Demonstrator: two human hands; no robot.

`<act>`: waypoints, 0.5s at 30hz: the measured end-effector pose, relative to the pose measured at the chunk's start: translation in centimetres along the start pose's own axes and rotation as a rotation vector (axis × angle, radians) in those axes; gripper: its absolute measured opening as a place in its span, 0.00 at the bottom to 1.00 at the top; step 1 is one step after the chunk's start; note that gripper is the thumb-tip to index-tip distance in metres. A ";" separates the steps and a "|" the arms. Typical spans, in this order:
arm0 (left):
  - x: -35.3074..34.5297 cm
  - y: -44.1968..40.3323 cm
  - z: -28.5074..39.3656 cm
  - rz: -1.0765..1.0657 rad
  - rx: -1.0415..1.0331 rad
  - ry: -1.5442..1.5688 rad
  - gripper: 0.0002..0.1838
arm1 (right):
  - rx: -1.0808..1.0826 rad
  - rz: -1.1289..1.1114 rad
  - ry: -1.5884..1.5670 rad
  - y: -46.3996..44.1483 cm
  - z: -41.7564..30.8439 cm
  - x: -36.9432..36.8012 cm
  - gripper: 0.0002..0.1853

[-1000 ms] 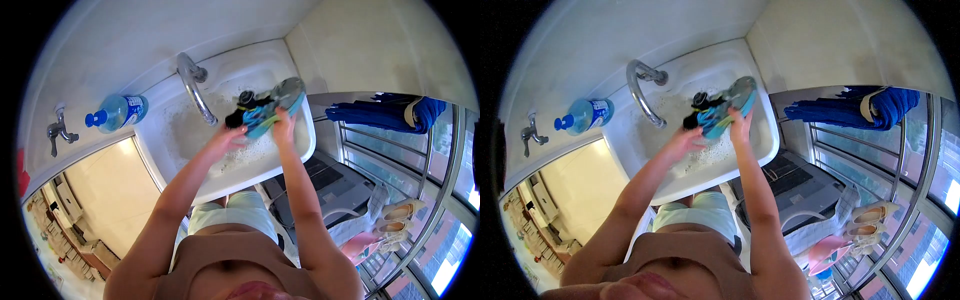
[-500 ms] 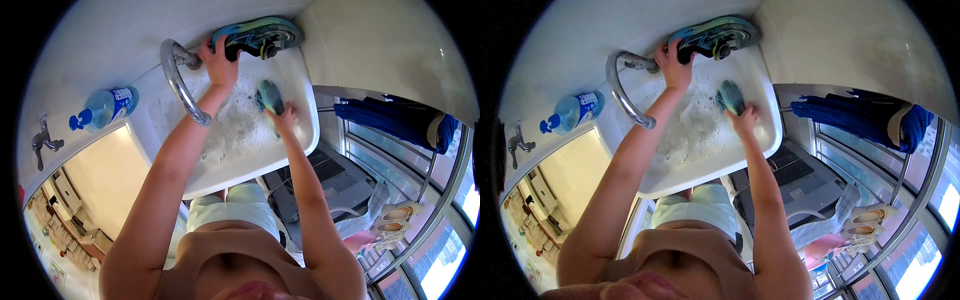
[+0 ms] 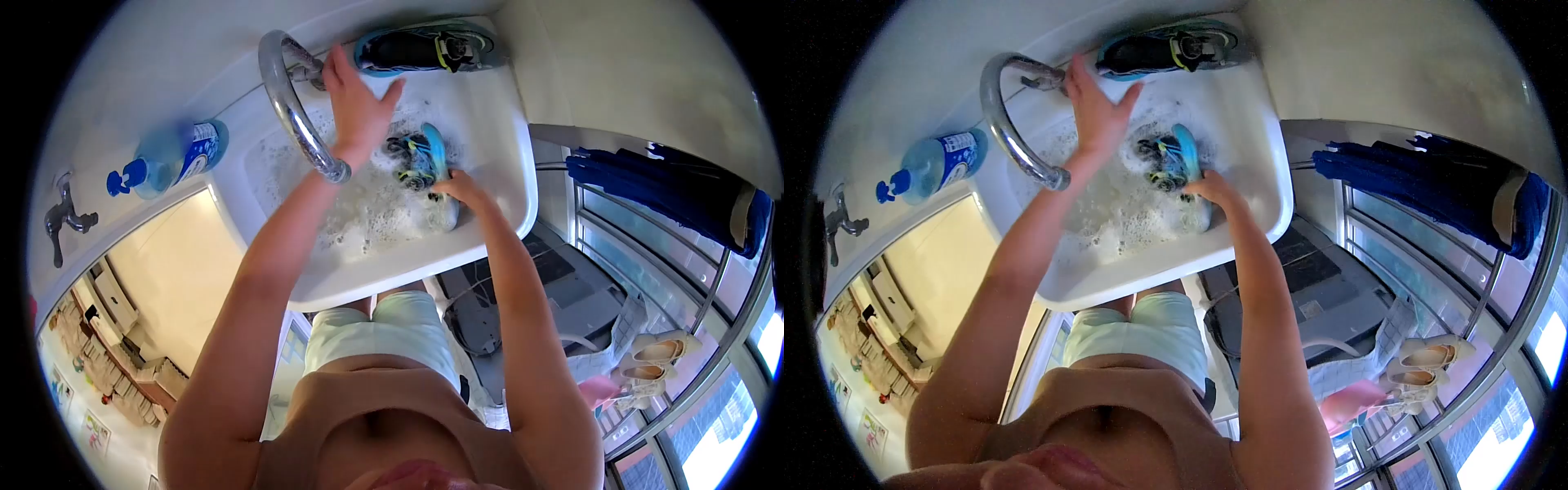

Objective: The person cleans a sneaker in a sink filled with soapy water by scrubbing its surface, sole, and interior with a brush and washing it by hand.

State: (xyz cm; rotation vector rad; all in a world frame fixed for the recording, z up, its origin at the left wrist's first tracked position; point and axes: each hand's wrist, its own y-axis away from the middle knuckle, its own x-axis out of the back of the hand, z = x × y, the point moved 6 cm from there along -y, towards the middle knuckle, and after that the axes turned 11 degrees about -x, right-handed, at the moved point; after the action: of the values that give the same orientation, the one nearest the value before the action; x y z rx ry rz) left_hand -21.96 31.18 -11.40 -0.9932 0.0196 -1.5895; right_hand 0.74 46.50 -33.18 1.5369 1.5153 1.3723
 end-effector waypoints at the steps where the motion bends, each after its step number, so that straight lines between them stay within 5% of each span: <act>1: 0.7 2.2 0.5 -0.042 -0.022 -0.002 0.45 | -0.030 -0.067 0.031 -0.1 -0.1 -0.4 0.29; 8: 0.9 19.5 -4.3 -0.515 0.132 0.306 0.19 | -0.222 -0.410 0.478 -3.5 -2.4 -3.8 0.27; 11: -0.3 21.5 -6.8 -0.678 0.148 -0.018 0.15 | -0.214 -0.485 0.496 -2.3 -5.8 -6.2 0.24; 15: 2.7 21.6 -10.3 -0.487 0.417 0.246 0.14 | 0.045 -0.209 0.071 -3.2 -8.4 -6.2 0.24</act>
State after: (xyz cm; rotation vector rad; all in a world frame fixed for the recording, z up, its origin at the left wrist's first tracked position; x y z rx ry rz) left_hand -10.54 17.46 -27.55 -0.4900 -0.3958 -2.0437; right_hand -7.07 39.12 -35.13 1.3255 1.7078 1.2925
